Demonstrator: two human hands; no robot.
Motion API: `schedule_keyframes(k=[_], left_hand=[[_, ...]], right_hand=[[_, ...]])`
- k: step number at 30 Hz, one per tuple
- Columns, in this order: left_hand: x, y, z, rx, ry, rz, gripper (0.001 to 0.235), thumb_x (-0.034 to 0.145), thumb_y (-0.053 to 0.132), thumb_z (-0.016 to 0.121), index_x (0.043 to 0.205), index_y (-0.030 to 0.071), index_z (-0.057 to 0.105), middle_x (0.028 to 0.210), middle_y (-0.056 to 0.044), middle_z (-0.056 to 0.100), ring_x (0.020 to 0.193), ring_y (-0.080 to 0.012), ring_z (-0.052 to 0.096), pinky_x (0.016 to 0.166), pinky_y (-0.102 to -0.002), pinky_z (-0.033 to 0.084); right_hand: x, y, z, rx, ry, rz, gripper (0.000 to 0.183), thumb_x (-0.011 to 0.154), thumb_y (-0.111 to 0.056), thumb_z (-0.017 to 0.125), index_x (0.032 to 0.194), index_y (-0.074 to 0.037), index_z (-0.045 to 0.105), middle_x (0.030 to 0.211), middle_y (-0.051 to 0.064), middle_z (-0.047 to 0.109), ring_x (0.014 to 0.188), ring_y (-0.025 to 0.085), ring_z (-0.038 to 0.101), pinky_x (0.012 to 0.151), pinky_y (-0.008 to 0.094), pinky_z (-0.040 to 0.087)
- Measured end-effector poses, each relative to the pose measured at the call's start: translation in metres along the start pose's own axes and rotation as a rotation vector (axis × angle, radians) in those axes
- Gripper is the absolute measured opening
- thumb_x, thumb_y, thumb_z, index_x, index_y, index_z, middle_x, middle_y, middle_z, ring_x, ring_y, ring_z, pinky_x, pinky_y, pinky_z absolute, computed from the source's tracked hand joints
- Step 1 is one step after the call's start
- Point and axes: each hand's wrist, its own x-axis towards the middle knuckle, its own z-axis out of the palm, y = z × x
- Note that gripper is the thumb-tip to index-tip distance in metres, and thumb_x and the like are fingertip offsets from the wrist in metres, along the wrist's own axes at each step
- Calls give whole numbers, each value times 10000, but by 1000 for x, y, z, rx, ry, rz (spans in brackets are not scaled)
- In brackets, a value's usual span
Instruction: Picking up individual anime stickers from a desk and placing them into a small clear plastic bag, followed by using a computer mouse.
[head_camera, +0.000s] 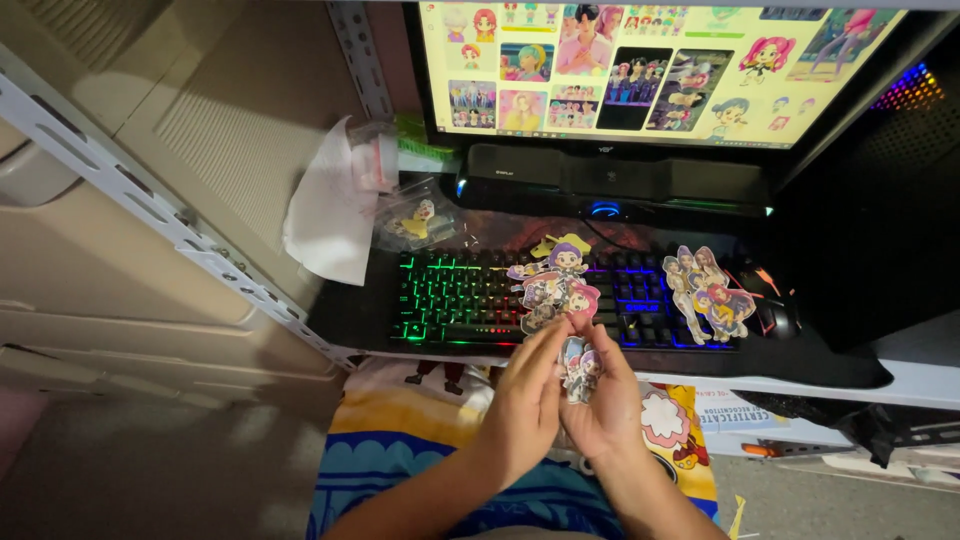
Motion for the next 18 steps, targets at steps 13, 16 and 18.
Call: schedule_keyframes(k=[13, 16, 18], left_hand=[[17, -17, -15, 297, -19, 121, 353, 1050, 67, 485, 1359, -70, 587, 1387, -217, 621, 1177, -400, 574, 1018, -490, 493], [38, -34, -29, 444, 12, 74, 357, 1000, 6, 504, 1348, -5, 584, 1330, -163, 638, 1122, -345, 582, 947, -469, 551], [57, -45, -39, 547, -305, -51, 674, 949, 366, 649, 1498, 43, 431, 1501, -173, 492, 1395, -385, 408, 1142, -551, 322]], right_hand=[[14, 6, -28, 59, -180, 144, 357, 1007, -292, 585, 1261, -56, 669, 1261, 168, 702, 1151, 259, 671, 998, 363, 541], [0, -6, -22, 114, -228, 114, 400, 1049, -281, 527, 1291, 34, 573, 1297, 256, 650, 1206, 326, 642, 1053, 445, 527], [-5, -17, -27, 115, -89, 59, 364, 1016, -298, 567, 1239, -12, 589, 1257, 246, 641, 1231, 345, 621, 1116, 488, 493]])
